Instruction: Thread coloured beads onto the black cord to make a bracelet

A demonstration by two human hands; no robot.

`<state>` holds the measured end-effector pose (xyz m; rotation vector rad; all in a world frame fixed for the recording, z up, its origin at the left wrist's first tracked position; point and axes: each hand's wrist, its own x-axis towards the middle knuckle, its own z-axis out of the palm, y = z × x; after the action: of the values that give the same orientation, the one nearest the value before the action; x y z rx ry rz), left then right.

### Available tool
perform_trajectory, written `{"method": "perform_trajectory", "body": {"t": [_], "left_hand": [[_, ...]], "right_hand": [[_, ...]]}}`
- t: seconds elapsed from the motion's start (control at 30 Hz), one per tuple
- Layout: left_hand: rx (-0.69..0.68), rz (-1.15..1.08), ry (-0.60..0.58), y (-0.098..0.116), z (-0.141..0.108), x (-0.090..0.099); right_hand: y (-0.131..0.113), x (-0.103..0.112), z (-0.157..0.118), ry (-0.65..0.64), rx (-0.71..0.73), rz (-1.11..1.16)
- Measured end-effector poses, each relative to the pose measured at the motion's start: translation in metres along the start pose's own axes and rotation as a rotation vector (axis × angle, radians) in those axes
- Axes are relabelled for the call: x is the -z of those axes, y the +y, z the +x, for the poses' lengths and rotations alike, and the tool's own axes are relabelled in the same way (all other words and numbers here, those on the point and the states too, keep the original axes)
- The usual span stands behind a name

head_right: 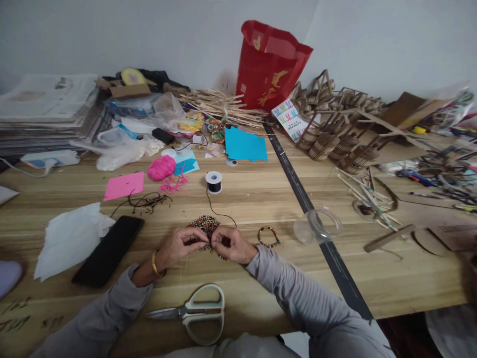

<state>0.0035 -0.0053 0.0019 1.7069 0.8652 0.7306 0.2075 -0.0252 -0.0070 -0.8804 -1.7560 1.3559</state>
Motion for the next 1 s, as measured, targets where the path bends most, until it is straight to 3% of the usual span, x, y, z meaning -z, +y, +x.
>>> {"method": "perform_trajectory", "body": {"t": [1.0], "left_hand": [[-0.041, 0.040, -0.007, -0.0017, -0.0004, -0.0009]], "right_hand": [[-0.0029, 0.0007, 0.0006, -0.003, 0.041, -0.047]]}}
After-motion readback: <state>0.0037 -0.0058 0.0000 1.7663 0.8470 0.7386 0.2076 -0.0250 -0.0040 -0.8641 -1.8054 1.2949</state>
